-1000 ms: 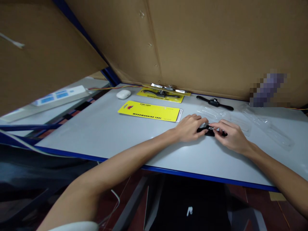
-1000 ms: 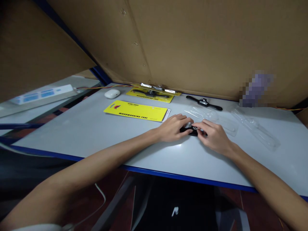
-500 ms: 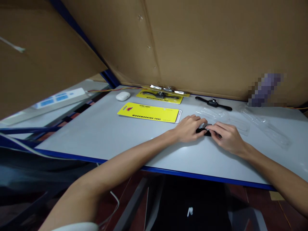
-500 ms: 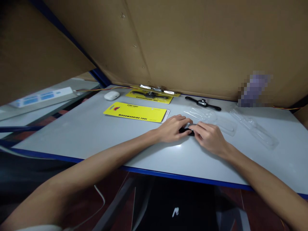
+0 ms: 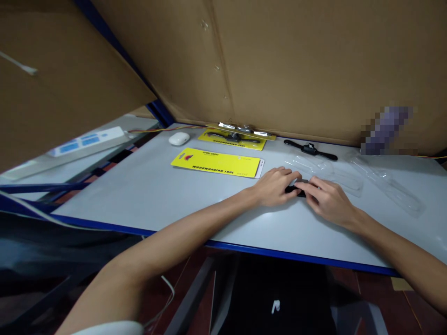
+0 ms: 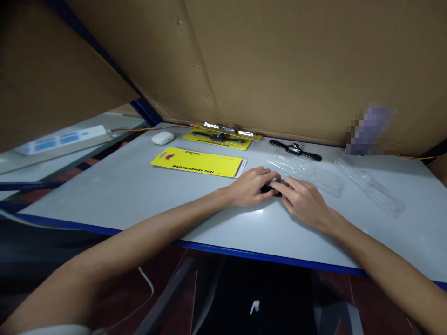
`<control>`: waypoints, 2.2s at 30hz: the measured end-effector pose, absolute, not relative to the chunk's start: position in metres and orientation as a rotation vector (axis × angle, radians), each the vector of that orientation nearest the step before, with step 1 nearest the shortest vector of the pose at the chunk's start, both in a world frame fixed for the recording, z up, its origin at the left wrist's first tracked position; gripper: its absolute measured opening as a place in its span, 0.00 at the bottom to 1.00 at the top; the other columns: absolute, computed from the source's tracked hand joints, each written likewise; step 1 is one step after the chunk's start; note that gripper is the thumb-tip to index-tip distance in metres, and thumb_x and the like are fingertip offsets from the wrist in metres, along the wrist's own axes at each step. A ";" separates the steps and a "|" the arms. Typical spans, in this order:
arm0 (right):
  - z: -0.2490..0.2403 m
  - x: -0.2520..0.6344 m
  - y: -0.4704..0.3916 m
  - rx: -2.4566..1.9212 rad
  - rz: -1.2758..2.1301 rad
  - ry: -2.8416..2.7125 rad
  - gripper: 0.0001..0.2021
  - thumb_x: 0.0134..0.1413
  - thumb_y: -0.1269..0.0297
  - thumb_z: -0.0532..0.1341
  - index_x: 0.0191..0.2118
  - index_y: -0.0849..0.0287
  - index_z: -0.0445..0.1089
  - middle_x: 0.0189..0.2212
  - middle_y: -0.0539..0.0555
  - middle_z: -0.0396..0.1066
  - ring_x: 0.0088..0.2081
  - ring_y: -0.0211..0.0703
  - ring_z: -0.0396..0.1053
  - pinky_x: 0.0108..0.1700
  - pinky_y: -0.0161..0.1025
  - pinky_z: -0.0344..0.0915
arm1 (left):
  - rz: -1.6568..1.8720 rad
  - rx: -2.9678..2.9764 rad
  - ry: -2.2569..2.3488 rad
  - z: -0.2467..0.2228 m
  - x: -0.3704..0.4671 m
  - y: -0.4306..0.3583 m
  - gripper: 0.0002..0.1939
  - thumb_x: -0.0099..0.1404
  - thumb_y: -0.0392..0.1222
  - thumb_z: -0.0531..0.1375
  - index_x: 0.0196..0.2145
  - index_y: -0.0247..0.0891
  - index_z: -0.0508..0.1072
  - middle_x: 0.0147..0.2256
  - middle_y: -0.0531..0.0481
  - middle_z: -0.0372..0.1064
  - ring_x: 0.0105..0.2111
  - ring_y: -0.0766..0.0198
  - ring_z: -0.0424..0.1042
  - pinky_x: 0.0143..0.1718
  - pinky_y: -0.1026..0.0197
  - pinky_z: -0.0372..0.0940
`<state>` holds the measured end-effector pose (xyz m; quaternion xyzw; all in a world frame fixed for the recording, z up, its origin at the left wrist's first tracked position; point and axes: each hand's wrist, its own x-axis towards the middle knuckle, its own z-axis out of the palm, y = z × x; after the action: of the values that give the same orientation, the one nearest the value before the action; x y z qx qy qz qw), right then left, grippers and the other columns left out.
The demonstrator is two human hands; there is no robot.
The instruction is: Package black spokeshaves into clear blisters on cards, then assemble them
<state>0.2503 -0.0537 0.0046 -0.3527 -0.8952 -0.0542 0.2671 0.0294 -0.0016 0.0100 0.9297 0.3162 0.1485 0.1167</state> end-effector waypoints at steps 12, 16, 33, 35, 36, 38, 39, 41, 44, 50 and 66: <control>0.005 0.254 -0.049 -1.005 0.305 -2.268 0.13 0.65 0.70 0.63 0.51 0.55 0.79 0.38 0.54 0.78 0.33 0.42 0.74 0.38 0.42 0.73 | 0.412 2.685 0.916 0.011 0.029 -0.002 0.18 0.71 0.50 0.52 0.49 0.37 0.72 0.37 0.43 0.72 0.41 0.50 0.70 0.46 0.47 0.67; 0.004 0.253 -0.048 -0.973 0.308 -2.211 0.09 0.64 0.69 0.64 0.47 0.55 0.80 0.45 0.57 0.79 0.42 0.48 0.77 0.45 0.48 0.75 | 0.405 2.673 0.911 0.012 0.029 -0.001 0.19 0.71 0.51 0.51 0.49 0.37 0.72 0.36 0.44 0.72 0.40 0.51 0.70 0.45 0.47 0.67; 0.001 0.253 -0.047 -0.999 0.066 -2.255 0.08 0.65 0.68 0.65 0.46 0.54 0.81 0.42 0.56 0.83 0.41 0.51 0.78 0.47 0.52 0.72 | 0.416 2.656 0.909 0.012 0.028 -0.001 0.19 0.71 0.51 0.52 0.51 0.37 0.72 0.37 0.43 0.73 0.40 0.52 0.71 0.45 0.48 0.67; 0.001 0.252 -0.047 -1.008 0.045 -2.261 0.08 0.66 0.68 0.65 0.46 0.53 0.81 0.42 0.55 0.83 0.42 0.51 0.78 0.47 0.52 0.72 | 0.421 2.651 0.909 0.011 0.028 -0.001 0.19 0.71 0.51 0.52 0.51 0.37 0.72 0.37 0.43 0.73 0.40 0.52 0.71 0.45 0.49 0.67; 0.001 0.251 -0.047 -1.008 0.033 -2.265 0.07 0.66 0.67 0.65 0.45 0.54 0.81 0.41 0.55 0.83 0.41 0.51 0.78 0.47 0.52 0.72 | 0.423 2.649 0.910 0.011 0.028 -0.001 0.19 0.71 0.51 0.52 0.51 0.37 0.72 0.37 0.43 0.73 0.40 0.52 0.71 0.44 0.49 0.67; 0.001 0.252 -0.046 -1.003 0.005 -2.275 0.06 0.67 0.66 0.65 0.43 0.54 0.81 0.40 0.55 0.82 0.41 0.51 0.77 0.46 0.52 0.72 | 0.427 2.647 0.912 0.010 0.028 -0.001 0.19 0.71 0.50 0.52 0.52 0.37 0.71 0.38 0.43 0.73 0.40 0.51 0.71 0.44 0.48 0.67; 0.000 0.252 -0.046 -0.999 -0.011 -2.281 0.06 0.67 0.65 0.65 0.42 0.54 0.81 0.39 0.55 0.82 0.40 0.51 0.77 0.46 0.51 0.72 | 0.426 2.648 0.912 0.010 0.028 -0.001 0.19 0.71 0.50 0.52 0.52 0.37 0.71 0.38 0.43 0.73 0.40 0.51 0.72 0.44 0.48 0.67; 0.001 0.253 -0.045 -0.988 -0.040 -2.295 0.07 0.68 0.65 0.64 0.41 0.56 0.81 0.38 0.56 0.81 0.39 0.51 0.76 0.45 0.51 0.71 | 0.417 2.655 0.914 0.010 0.028 -0.001 0.20 0.71 0.50 0.52 0.52 0.36 0.71 0.38 0.43 0.73 0.41 0.51 0.72 0.44 0.48 0.67; 0.001 0.253 -0.044 -0.989 -0.070 -2.314 0.08 0.69 0.65 0.63 0.40 0.56 0.81 0.36 0.56 0.80 0.38 0.50 0.76 0.44 0.49 0.71 | 0.400 2.663 0.922 0.011 0.028 -0.002 0.19 0.72 0.49 0.51 0.52 0.36 0.71 0.38 0.42 0.73 0.42 0.50 0.72 0.45 0.48 0.67; -0.001 0.247 -0.044 -1.000 -0.107 -2.336 0.12 0.71 0.68 0.58 0.50 0.56 0.79 0.37 0.57 0.80 0.37 0.48 0.75 0.41 0.47 0.68 | 0.397 2.657 0.908 0.012 0.026 -0.001 0.19 0.73 0.47 0.48 0.51 0.37 0.71 0.40 0.42 0.74 0.42 0.50 0.72 0.47 0.47 0.68; 0.004 0.252 -0.047 -1.052 -0.105 -2.355 0.06 0.67 0.65 0.63 0.44 0.57 0.78 0.33 0.54 0.77 0.35 0.47 0.73 0.40 0.45 0.65 | 0.381 2.648 0.916 0.014 0.025 -0.002 0.19 0.72 0.46 0.49 0.52 0.36 0.72 0.38 0.43 0.73 0.41 0.51 0.72 0.46 0.48 0.68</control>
<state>0.2521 -0.0469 0.0040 -0.3915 -0.8768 -0.0392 0.2763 0.0247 -0.0019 0.0144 0.9249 0.3199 0.1332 0.1563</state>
